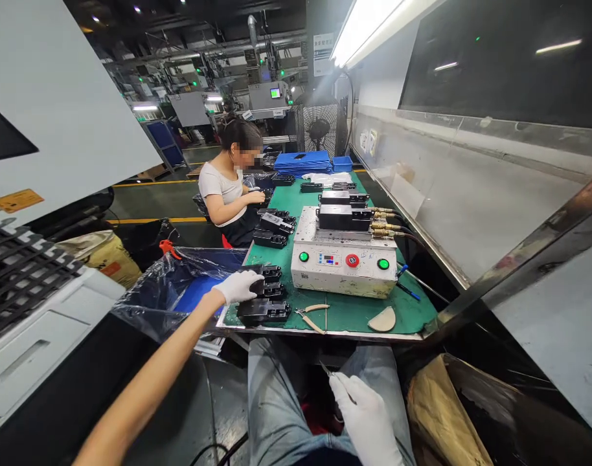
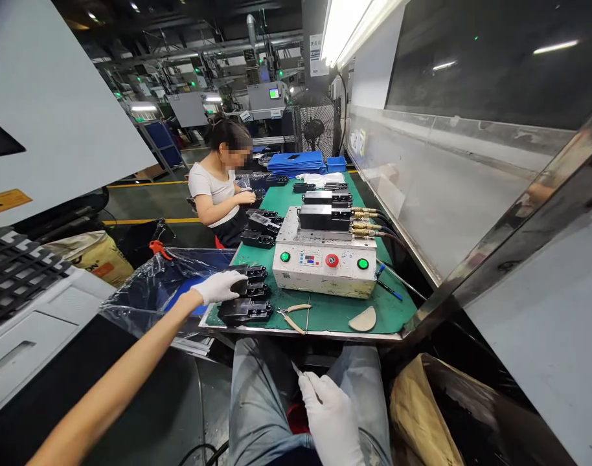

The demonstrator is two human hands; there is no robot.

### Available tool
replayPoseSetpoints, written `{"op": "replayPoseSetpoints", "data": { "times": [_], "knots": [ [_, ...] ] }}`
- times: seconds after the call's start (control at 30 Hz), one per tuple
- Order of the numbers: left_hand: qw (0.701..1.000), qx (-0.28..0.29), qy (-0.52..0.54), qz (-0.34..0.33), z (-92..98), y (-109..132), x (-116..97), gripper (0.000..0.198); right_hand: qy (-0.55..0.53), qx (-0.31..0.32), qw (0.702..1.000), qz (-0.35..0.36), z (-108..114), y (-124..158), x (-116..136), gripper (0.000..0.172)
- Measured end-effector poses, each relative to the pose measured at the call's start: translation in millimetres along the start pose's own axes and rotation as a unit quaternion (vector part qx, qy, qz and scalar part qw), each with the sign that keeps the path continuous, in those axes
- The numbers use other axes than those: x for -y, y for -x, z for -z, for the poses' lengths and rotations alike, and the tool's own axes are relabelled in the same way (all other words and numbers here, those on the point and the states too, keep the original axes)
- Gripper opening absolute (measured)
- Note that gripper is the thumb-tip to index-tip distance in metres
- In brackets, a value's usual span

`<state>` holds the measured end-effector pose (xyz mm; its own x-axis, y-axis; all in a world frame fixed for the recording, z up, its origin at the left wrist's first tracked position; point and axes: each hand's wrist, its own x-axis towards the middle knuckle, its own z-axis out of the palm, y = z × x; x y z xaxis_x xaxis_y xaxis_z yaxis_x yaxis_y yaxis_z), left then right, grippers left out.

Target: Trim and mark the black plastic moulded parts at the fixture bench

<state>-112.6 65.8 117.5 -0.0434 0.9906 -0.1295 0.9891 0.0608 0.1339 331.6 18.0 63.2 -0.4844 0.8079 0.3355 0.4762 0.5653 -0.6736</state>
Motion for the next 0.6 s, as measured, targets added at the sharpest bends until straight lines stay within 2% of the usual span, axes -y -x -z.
{"op": "replayPoseSetpoints", "data": {
  "times": [0.1, 0.2, 0.27, 0.37, 0.43, 0.47, 0.5, 0.53, 0.57, 0.6],
  "knots": [
    [0.998, 0.062, -0.004, -0.029, 1.9, -21.5, 2.7, 0.073, -0.002, 0.024, 1.0, -0.011, -3.4, -2.8, 7.3, 0.063],
    [0.997, 0.07, 0.008, -0.042, 4.0, -31.0, -6.6, 0.072, -0.018, 0.015, 1.0, -0.012, -7.2, -4.8, 16.2, 0.062],
    [0.998, 0.036, 0.023, -0.044, 14.2, -27.5, -10.6, 0.068, -0.039, 0.012, 0.999, -0.008, -7.4, -6.6, 20.0, 0.059],
    [0.997, -0.059, 0.05, -0.026, 36.4, -6.3, -14.6, 0.066, -0.077, 0.027, 0.997, -0.015, -3.1, -15.3, 25.2, 0.056],
    [0.979, -0.17, 0.112, 0.007, 44.4, 16.2, -27.2, 0.066, -0.107, 0.039, 0.993, -0.025, 0.9, -27.1, 33.6, 0.054],
    [0.953, -0.246, 0.171, 0.03, 44.4, 28.5, -39.4, 0.067, -0.124, 0.044, 0.991, -0.027, 2.6, -34.5, 40.7, 0.053],
    [0.896, -0.349, 0.268, 0.061, 41.9, 40.5, -55.9, 0.069, -0.142, 0.048, 0.988, -0.026, 3.9, -42.3, 49.7, 0.051],
    [0.806, -0.447, 0.377, 0.093, 37.6, 51.3, -76.0, 0.07, -0.159, 0.052, 0.986, -0.019, 4.8, -49.9, 60.4, 0.048],
    [0.707, -0.521, 0.462, 0.126, 32.5, 60.4, -98.4, 0.068, -0.173, 0.053, 0.984, -0.008, 5.2, -56.6, 72.2, 0.046],
    [0.616, -0.564, 0.526, 0.161, 27.6, 67.5, -121.6, 0.066, -0.183, 0.052, 0.982, 0.006, 5.3, -62.1, 84.4, 0.045]
  ]
}}
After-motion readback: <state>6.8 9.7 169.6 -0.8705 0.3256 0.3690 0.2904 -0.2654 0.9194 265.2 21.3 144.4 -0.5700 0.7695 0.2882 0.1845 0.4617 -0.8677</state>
